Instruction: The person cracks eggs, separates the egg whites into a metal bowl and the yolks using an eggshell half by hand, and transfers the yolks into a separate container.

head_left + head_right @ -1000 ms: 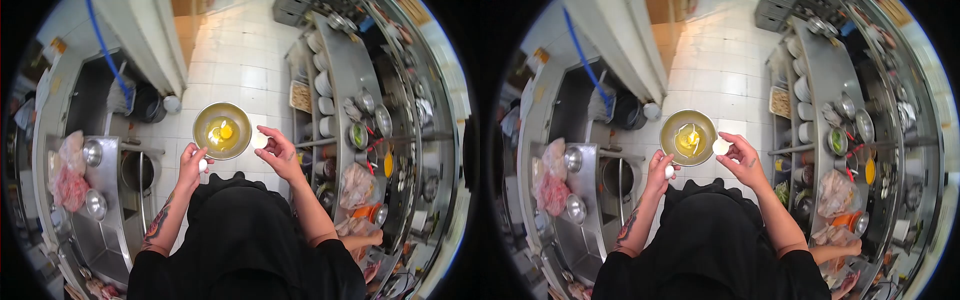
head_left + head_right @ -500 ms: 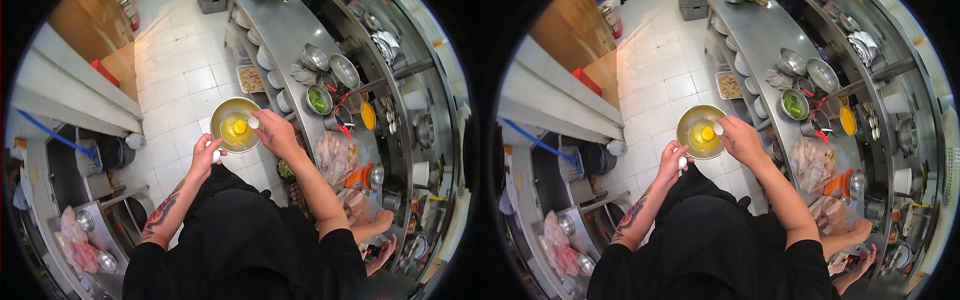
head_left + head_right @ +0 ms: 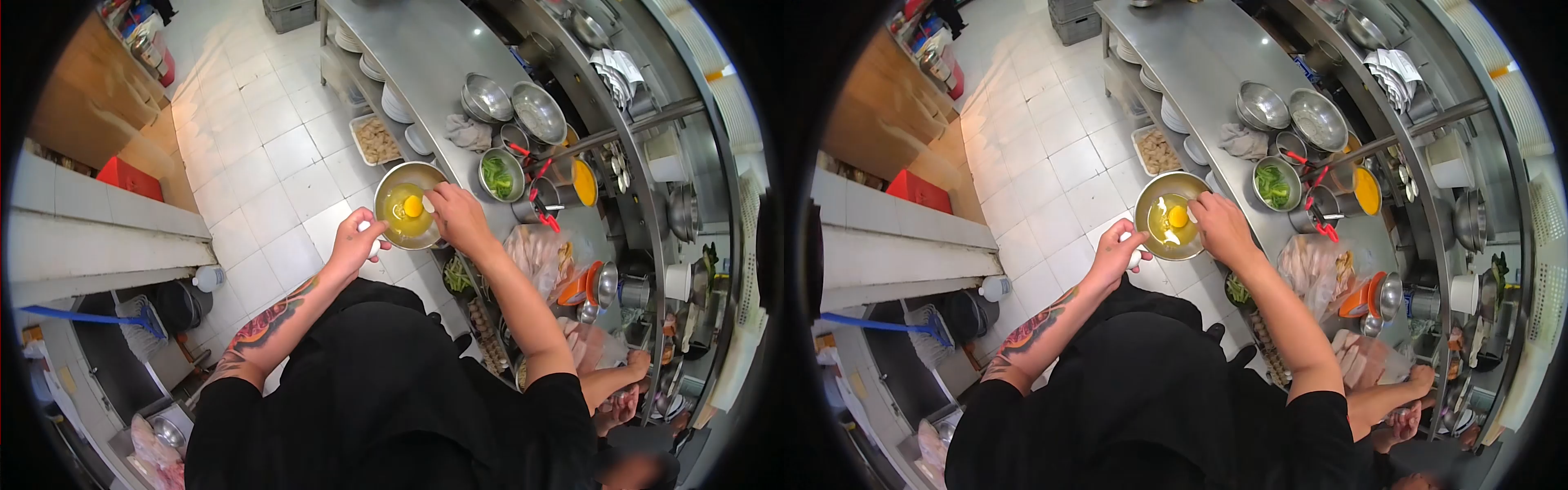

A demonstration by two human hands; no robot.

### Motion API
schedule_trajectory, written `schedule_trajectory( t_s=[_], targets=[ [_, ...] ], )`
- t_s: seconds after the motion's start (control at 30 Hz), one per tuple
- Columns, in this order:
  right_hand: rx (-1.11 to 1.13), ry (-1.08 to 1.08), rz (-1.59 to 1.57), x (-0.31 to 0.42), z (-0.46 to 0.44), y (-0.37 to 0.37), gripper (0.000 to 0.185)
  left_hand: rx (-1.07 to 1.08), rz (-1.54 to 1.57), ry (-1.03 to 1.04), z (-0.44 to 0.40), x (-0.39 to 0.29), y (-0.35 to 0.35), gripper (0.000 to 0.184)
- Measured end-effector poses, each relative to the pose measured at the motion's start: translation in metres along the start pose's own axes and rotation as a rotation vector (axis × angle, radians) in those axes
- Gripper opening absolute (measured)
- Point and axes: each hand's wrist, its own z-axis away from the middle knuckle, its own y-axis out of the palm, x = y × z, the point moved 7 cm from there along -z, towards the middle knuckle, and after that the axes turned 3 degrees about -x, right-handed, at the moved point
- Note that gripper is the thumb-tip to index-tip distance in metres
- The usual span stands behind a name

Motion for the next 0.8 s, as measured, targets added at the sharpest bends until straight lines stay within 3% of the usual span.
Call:
schedule_trajectory(
  t_s=[0.27,0.33,0.47,0.53,0.8],
  targets=[
    [-0.024,0.051,0.061,-0.034,-0.002,-0.001,0.031,0.045,-0.051,-0.024,-0.032,-0.014,0.024,0.02],
    [-0.017,0.069,0.076,-0.046,-0.001,-0.002,0.042,0.037,-0.041,-0.03,-0.038,-0.016,0.032,0.02],
    [-0.021,0.062,0.054,-0.062,0.004,-0.007,0.042,0.039,-0.045,-0.053,-0.045,-0.013,0.049,0.021],
    [-0.055,0.045,0.045,-0.068,0.005,-0.011,0.033,0.04,-0.043,-0.041,-0.048,-0.014,0.057,0.02],
    [-0.072,0.062,0.007,-0.091,0.015,-0.012,0.036,0.025,-0.031,-0.038,-0.054,-0.011,0.082,0.019]
  ],
)
